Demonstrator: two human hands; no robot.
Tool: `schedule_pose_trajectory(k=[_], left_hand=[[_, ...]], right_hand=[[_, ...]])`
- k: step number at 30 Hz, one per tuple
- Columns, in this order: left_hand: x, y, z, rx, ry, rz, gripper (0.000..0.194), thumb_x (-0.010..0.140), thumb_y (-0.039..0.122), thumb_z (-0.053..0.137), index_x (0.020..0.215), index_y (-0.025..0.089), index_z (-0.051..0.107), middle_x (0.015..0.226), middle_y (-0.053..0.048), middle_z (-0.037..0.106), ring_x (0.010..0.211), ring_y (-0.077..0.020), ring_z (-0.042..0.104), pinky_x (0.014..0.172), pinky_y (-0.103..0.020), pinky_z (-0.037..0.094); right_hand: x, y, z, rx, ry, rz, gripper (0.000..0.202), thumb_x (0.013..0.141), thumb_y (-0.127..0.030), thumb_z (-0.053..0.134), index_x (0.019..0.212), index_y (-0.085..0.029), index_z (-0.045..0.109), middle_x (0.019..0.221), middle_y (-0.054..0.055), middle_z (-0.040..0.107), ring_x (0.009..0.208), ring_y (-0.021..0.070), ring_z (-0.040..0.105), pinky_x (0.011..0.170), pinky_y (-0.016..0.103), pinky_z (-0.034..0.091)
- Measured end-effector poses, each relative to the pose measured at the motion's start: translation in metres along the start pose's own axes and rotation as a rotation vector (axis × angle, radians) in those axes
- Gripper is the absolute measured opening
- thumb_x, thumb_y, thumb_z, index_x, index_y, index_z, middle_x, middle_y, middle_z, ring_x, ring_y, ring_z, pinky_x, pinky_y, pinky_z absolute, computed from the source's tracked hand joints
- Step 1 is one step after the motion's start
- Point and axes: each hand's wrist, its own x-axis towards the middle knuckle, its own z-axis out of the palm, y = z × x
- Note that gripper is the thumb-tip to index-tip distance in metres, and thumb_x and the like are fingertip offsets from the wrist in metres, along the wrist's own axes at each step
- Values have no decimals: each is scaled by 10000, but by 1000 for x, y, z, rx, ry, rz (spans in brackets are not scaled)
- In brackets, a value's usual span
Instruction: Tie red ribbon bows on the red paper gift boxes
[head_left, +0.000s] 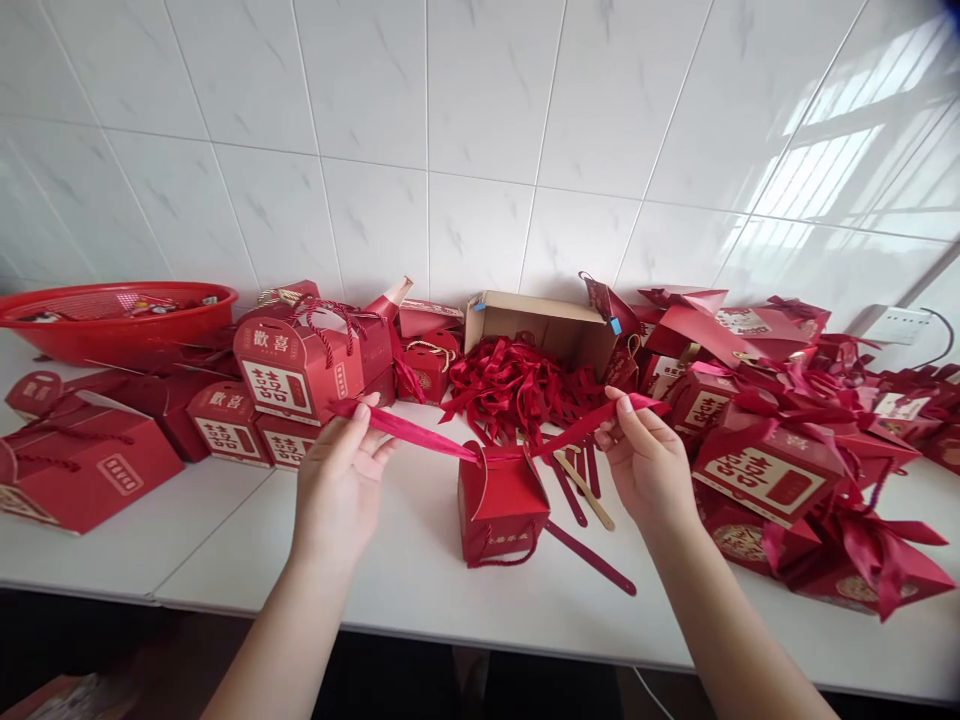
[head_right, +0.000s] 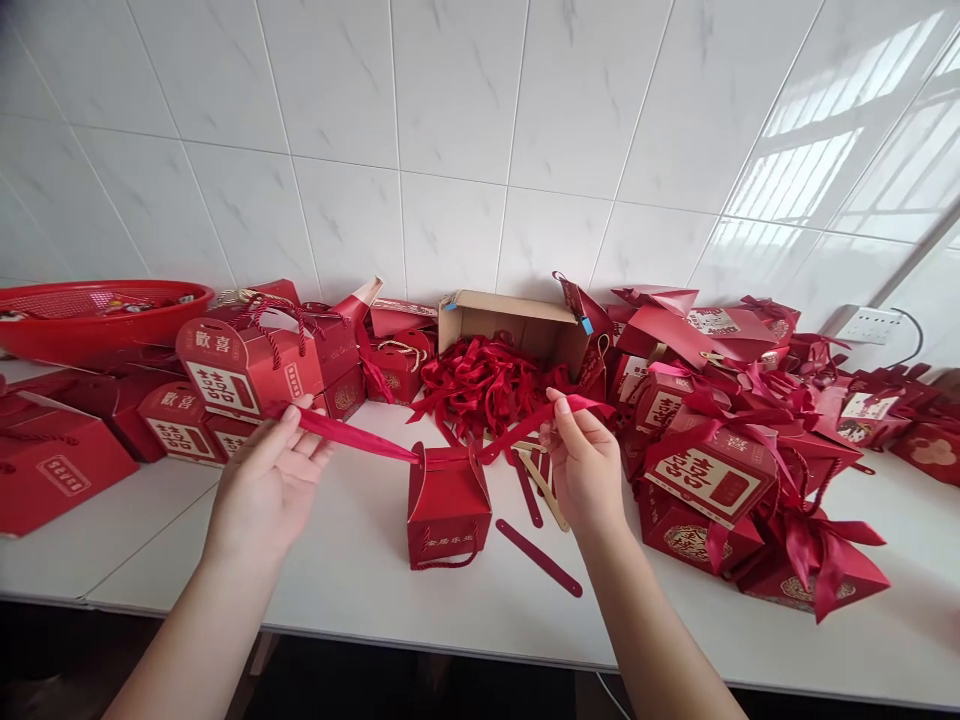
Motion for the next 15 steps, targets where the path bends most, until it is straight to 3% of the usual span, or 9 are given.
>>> schedule_pose_trajectory(k=[3,8,12,15], left_hand=[[4,4,8,31,-29,43,171,669,328,806,792,230,739,856,-1,710,796,-136,632,705,-254,502],[3,14,31,136,-157,147,169,707,348,784,794,206,756,849,-16,715,801,-142,619,734,-265,497],[3,20,51,212,-239,207,226,708,319,779,898,197,762,861,-22,716,842,-162,627,794,-282,478],[7,19,64,243,-353,209,210,739,319,739,902,190,764,835,-30,717,814,-175,634,749,-283,480]], right_hand=[[3,-8,10,-56,-32,-70,257,638,-351,843,654,-178,653,868,9,666,577,59,485,558,219,472],[10,-20,25,-229,-168,-160,235,721,-407,773,771,-197,680,674,-17,605,585,93,498,552,230,439],[11,-29,34,-318,-265,-226,189,770,-389,730,772,-204,691,670,-13,622,596,102,511,573,236,446],[11,-35,42,-362,-325,-239,183,779,-393,714,781,-210,698,701,-10,638,609,109,521,590,245,465]])
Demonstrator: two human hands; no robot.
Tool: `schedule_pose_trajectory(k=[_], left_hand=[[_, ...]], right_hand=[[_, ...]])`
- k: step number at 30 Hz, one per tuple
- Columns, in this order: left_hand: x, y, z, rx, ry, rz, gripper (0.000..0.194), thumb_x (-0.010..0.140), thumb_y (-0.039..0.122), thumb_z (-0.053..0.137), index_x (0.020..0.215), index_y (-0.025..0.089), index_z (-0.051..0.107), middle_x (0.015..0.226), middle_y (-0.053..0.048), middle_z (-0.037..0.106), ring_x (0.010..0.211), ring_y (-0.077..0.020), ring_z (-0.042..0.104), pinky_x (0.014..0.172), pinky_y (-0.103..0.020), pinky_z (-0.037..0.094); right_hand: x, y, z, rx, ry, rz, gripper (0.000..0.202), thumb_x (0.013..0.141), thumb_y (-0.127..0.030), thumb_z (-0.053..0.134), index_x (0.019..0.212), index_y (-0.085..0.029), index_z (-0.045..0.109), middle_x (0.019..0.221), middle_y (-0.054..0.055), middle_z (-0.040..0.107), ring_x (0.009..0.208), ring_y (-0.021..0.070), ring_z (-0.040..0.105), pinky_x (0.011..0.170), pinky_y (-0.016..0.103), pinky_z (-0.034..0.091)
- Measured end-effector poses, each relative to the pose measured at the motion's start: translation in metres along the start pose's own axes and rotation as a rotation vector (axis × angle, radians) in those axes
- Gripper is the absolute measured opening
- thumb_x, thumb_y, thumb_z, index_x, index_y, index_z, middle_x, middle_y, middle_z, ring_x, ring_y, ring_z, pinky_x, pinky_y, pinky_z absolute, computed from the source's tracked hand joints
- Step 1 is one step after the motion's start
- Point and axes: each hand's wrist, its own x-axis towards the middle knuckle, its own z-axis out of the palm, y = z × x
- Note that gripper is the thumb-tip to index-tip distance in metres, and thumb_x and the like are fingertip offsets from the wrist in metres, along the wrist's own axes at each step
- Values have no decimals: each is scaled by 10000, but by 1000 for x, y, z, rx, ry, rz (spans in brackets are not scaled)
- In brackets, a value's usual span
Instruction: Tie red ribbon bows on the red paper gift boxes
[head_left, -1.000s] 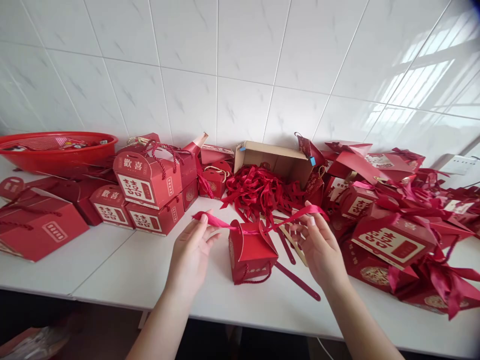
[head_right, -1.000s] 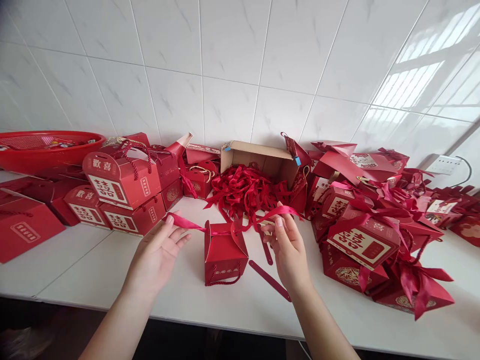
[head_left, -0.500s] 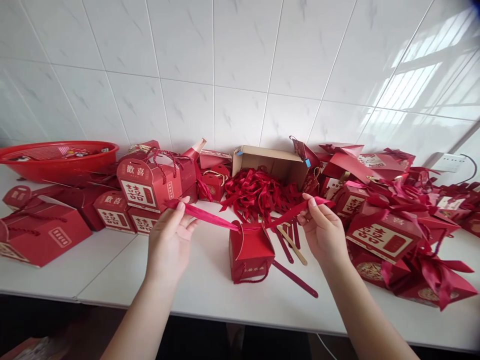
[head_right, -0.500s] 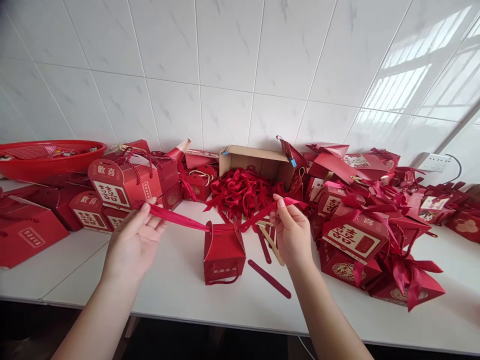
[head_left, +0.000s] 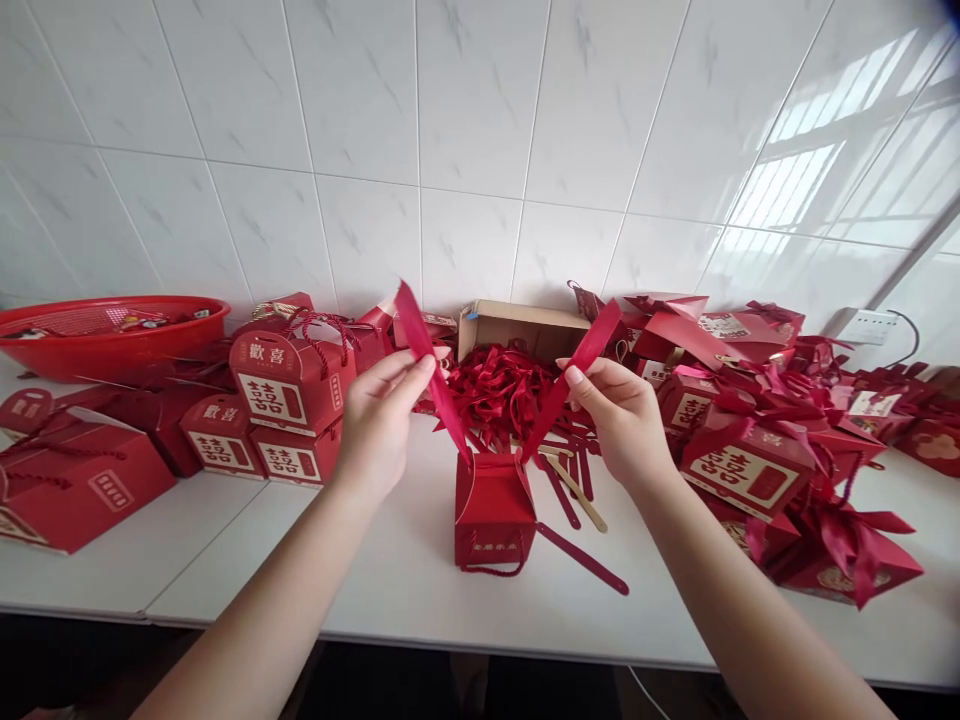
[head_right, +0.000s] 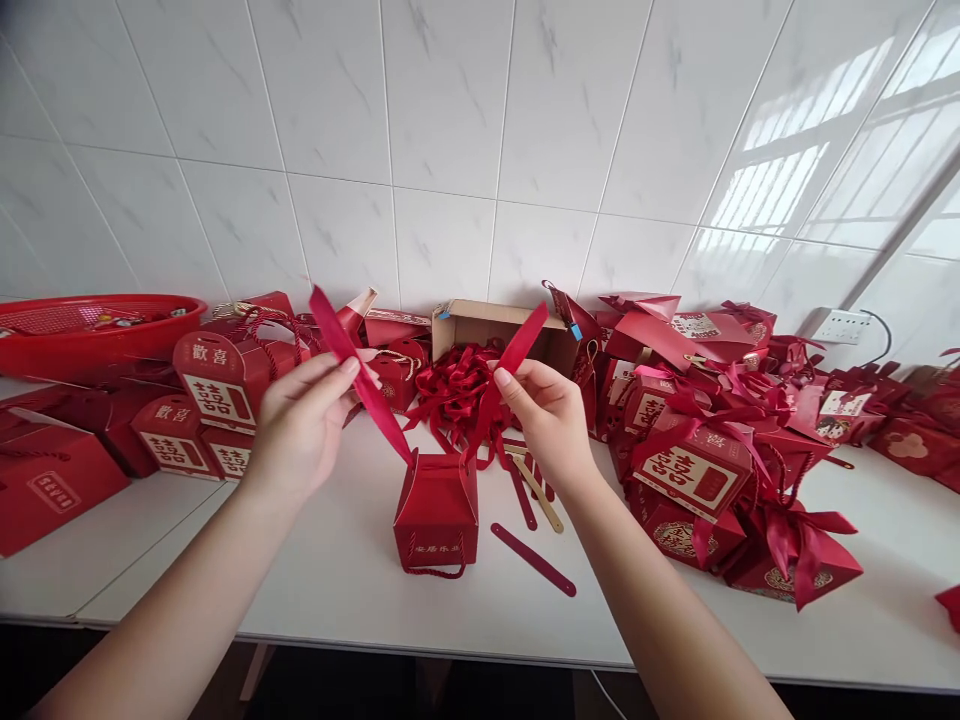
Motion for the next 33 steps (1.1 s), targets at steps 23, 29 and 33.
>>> schedule_pose_trajectory(k=[23,29,33], left_hand=[[0,6,30,295,-382,102,266,847,407,631,735,186,731,613,-7,648,630,-154,613,633,-266,466],[-3,4,31,406,-543,60,155,803,311,673,721,195,735,658,-14,679,648,-170,625,572,-248,439],[1,0,25,286,-559,-124,142,773,241,654,896,196,709,734,-23,683,686,-181,640,650,-288,493]], right_hand=[[8,-21,7,-4,-346,25,244,853,-406,639,942,-179,649,657,-33,572,520,78,512,501,210,438],[-1,-21,14,-144,-483,-127,263,905,-396,575,1038,-196,684,847,30,648,768,148,582,715,290,496],[2,-15,9,-230,-506,-209,280,966,-349,471,1031,-216,708,776,21,614,705,134,561,664,270,483]])
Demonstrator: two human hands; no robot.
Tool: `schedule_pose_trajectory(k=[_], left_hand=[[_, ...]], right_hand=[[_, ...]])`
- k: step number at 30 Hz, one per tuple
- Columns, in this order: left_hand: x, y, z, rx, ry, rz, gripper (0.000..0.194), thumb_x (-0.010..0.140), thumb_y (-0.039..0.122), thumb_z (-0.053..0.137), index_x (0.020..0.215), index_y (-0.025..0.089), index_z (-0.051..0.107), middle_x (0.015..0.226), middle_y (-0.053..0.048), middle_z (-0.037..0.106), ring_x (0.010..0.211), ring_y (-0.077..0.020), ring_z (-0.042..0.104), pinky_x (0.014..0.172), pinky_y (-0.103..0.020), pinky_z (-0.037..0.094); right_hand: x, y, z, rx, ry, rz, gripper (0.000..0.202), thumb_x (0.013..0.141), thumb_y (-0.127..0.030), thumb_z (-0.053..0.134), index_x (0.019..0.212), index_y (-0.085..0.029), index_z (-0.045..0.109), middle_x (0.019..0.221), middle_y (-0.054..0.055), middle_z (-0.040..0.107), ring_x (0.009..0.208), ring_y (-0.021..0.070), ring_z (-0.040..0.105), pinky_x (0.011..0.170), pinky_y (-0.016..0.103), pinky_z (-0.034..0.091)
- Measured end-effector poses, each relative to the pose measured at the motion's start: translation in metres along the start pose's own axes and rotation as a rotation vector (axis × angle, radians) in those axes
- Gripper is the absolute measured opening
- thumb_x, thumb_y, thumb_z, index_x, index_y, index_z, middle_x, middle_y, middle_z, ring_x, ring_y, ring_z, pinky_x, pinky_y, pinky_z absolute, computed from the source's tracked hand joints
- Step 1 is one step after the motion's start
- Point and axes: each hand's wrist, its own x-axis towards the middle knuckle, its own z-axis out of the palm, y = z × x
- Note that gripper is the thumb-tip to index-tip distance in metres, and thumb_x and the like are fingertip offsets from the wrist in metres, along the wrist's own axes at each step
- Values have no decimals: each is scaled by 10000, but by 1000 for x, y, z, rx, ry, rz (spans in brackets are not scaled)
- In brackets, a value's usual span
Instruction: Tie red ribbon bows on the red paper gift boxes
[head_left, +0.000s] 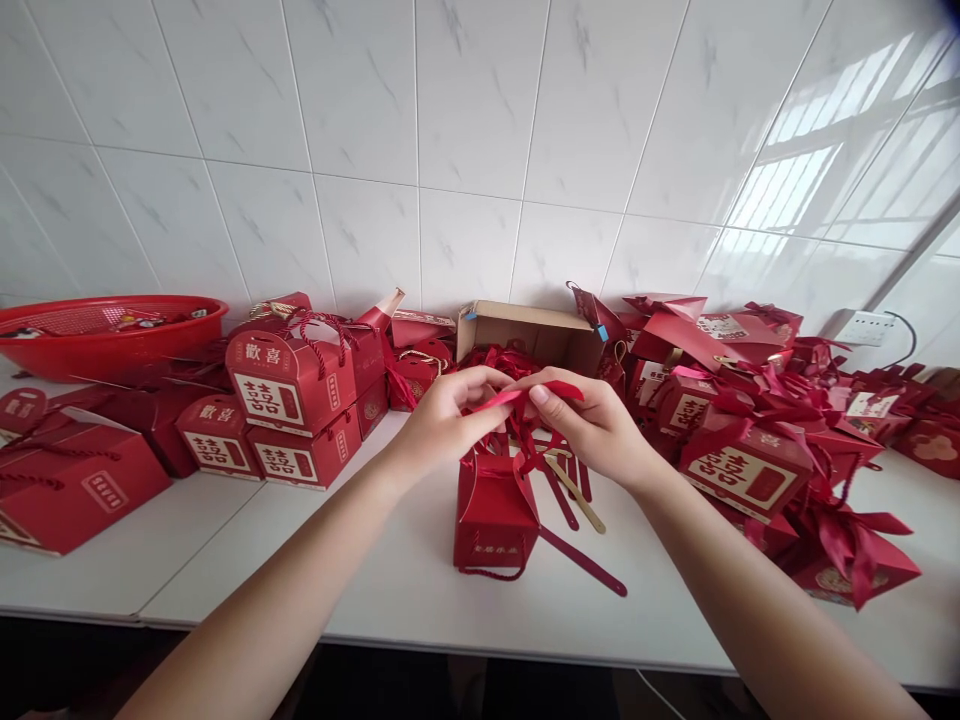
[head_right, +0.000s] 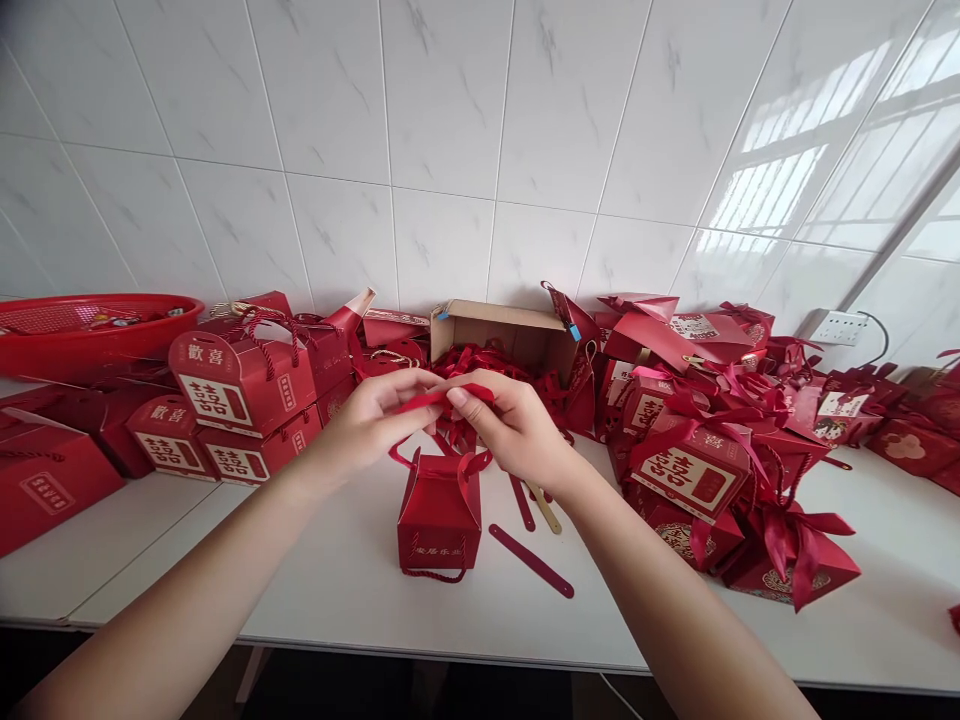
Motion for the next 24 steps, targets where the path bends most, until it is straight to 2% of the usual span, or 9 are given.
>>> schedule_pose_trajectory(k=[5,8,12,14,16,18,19,22,24], left_hand=[[1,-3,-10,-236,37,-146,208,713,168,622,919,180,643,641,9,619,640,-143,588,628,-261,445],[1,-3,-11,-336,-1,-191,188,744,190,609,928,162,634,619,6,611,641,-145,581,641,-273,441],[0,-3,-6,-346,-20,-165,390,813,301,604,1172,147,608,732,-24,651,749,-179,625,761,-334,476],[-2,-6,-7,-167,87,-66,457,844,356,596,1266,184,572,752,-15,642,776,-173,615,773,-317,473],[-9,-12,-16,140,278,88,487,842,368,611,1299,207,561,747,-4,623,746,-159,589,737,-283,464],[-22,-22,-34,469,444,224,512,821,327,634,1312,202,558,693,18,577,671,-139,543,705,-260,452],[-32,-30,-46,607,479,256,513,814,296,631,1313,197,560,656,36,537,628,-127,511,704,-254,449],[-67,-61,-88,954,412,134,452,807,209,533,1253,185,602,601,66,420,540,-105,429,659,-232,426],[-88,-83,-109,1052,273,-12,424,768,183,472,1154,161,647,576,65,411,500,-106,442,583,-220,411]], right_hand=[[-2,9,-9,-274,-160,-228,263,962,-209,452,1060,-217,696,955,70,625,873,163,605,793,286,502],[-3,15,-10,-383,-149,-291,309,963,-162,399,1116,-197,665,999,94,610,907,179,617,798,304,522],[-4,20,-4,-365,-81,-292,296,967,-174,416,1130,-182,663,992,94,648,906,173,635,785,297,535],[-8,21,-2,-306,57,-205,279,973,-233,448,1144,-196,665,1021,84,686,948,178,651,827,303,534],[-20,22,-4,-271,240,-70,296,978,-308,451,1159,-207,662,1048,75,708,953,189,669,836,314,538],[-40,25,-13,-330,359,74,324,970,-371,457,1129,-195,677,976,70,727,846,191,688,758,301,549],[-53,28,-20,-403,372,146,334,961,-391,464,1085,-183,693,890,64,730,759,185,683,693,288,545],[-100,43,-43,-652,275,350,366,942,-419,460,837,-177,713,645,39,676,559,170,623,565,273,507],[-129,56,-54,-717,204,439,390,939,-431,442,775,-185,697,588,34,652,513,173,606,516,278,490]])
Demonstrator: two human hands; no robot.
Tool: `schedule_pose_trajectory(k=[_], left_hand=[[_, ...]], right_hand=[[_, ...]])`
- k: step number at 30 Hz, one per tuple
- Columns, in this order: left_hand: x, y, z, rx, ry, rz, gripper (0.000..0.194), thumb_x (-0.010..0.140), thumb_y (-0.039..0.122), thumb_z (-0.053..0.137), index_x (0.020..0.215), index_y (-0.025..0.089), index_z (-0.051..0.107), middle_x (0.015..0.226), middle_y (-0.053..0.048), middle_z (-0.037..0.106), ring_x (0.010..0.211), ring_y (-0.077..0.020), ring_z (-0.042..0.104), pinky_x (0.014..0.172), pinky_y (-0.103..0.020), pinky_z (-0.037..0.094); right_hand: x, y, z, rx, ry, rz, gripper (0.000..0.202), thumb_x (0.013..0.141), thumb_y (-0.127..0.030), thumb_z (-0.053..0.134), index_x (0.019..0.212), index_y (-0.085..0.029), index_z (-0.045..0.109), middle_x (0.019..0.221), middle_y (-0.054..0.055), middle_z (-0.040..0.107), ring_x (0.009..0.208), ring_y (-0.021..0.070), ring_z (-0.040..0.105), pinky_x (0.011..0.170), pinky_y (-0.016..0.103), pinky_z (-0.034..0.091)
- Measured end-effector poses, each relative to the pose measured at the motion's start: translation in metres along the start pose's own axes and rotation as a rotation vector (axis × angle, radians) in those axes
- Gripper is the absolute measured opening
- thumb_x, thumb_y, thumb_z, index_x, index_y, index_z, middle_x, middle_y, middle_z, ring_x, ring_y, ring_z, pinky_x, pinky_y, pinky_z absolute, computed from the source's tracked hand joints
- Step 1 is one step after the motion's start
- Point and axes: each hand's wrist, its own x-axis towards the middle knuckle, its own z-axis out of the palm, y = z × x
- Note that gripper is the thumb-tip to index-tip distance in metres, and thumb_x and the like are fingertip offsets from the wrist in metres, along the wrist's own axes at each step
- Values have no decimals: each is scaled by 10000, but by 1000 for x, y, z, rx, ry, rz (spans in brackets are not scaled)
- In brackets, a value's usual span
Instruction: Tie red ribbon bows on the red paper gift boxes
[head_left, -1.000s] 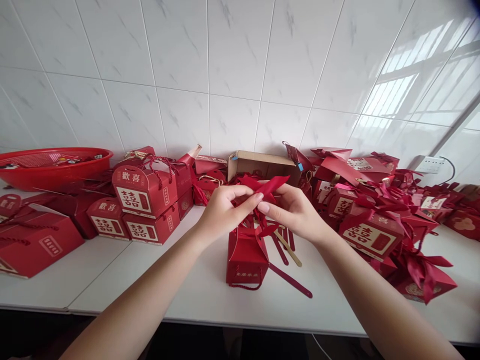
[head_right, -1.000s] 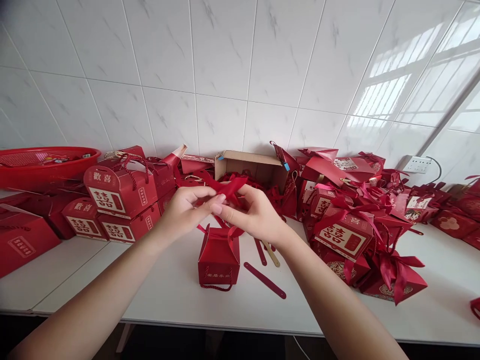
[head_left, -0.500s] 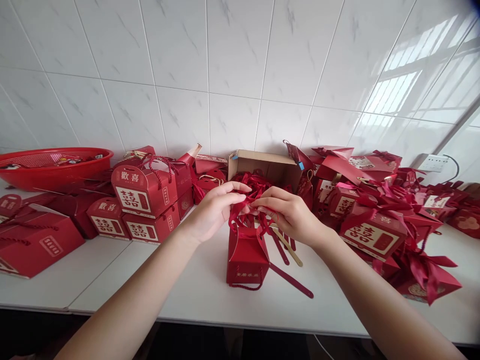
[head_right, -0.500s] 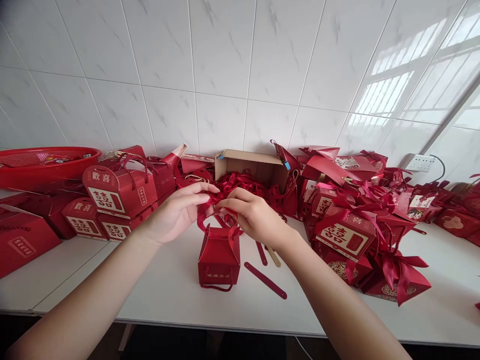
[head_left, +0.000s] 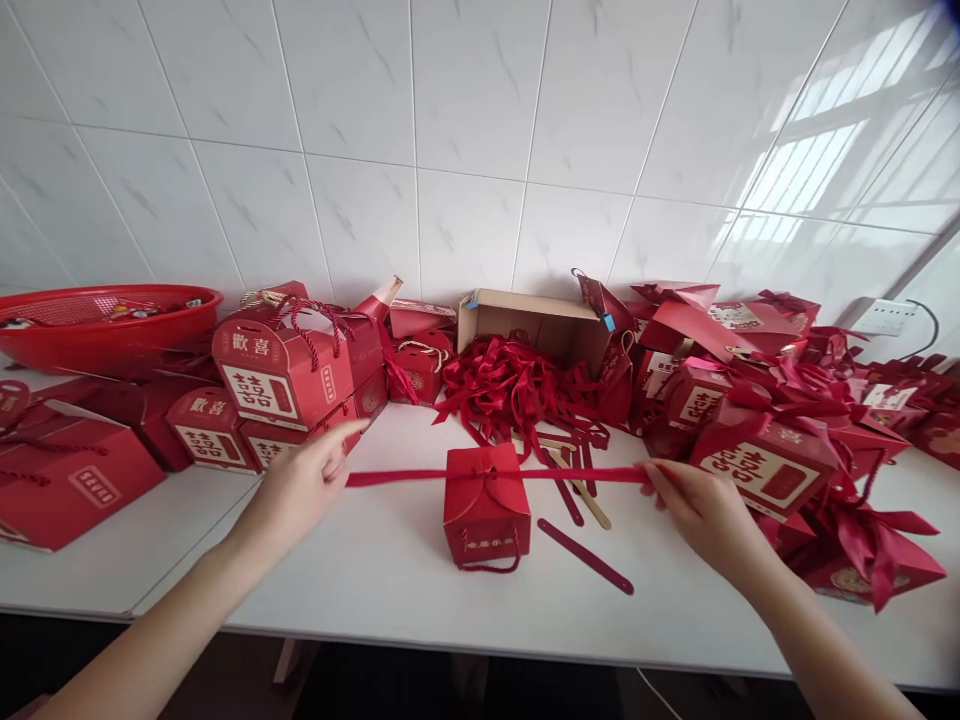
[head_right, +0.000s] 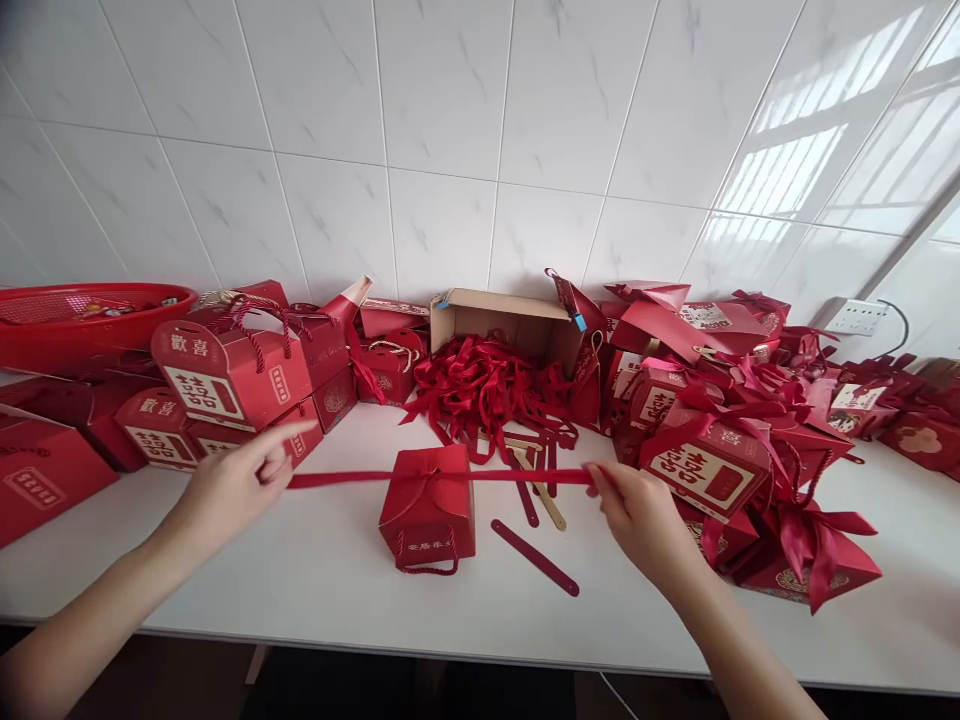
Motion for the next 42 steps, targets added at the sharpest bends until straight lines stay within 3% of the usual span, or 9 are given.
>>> schedule_pose_trajectory(k=[4,8,12,17,20,24,31,37,42], left_hand=[[-19,-17,17,-11,-153,-7,293,796,296,494,1006,185,666,665,5,574,629,-174,588,645,-271,466],[-11,24,34,-225,-63,-41,211,822,380,543,925,207,605,963,-71,651,979,-254,615,904,-367,449],[-2,65,49,-600,-205,-247,286,788,467,600,912,218,528,990,-52,595,1006,-235,596,929,-375,456],[1,81,57,-794,-420,-400,353,731,484,661,857,224,458,908,1,543,804,-173,569,748,-310,466],[4,82,53,-835,-554,-403,336,763,517,625,788,208,495,748,27,523,622,-139,502,567,-263,399],[7,84,48,-873,-655,-372,386,780,520,622,637,185,494,628,44,454,588,-120,425,569,-250,341],[6,89,49,-1034,-631,-442,413,734,507,695,605,185,472,566,68,420,527,-96,382,516,-230,298],[0,96,58,-1115,-529,-523,366,663,467,773,783,179,581,821,-36,661,779,-204,630,694,-299,477],[-2,96,56,-983,-485,-467,366,641,460,770,675,190,526,670,9,572,667,-185,574,628,-295,445]], right_hand=[[-13,20,11,-48,-36,-31,351,934,-420,441,992,-175,685,860,96,717,757,237,683,668,338,548],[3,-12,24,9,30,-117,398,931,-430,467,1227,-188,577,1252,136,603,1140,286,583,948,420,483],[22,-51,44,278,-217,-49,359,955,-471,412,1103,-203,599,1082,100,668,1003,235,635,849,362,514],[35,-63,71,472,-480,16,299,852,-490,597,895,-197,553,875,35,641,786,168,602,682,294,480],[41,-58,72,581,-696,158,381,823,-554,612,774,-191,509,655,-33,496,566,95,441,504,231,346],[45,-52,64,706,-926,221,510,806,-621,597,601,-176,455,554,-69,320,483,61,229,448,235,168],[34,-56,57,916,-919,196,411,810,-499,674,635,-163,515,608,-20,550,571,86,448,569,240,316],[27,-53,67,961,-763,233,407,804,-492,678,619,-169,513,565,-40,517,521,78,399,526,239,281],[28,-39,71,976,-733,262,442,758,-500,721,586,-172,479,539,-54,488,525,72,421,529,223,315]])
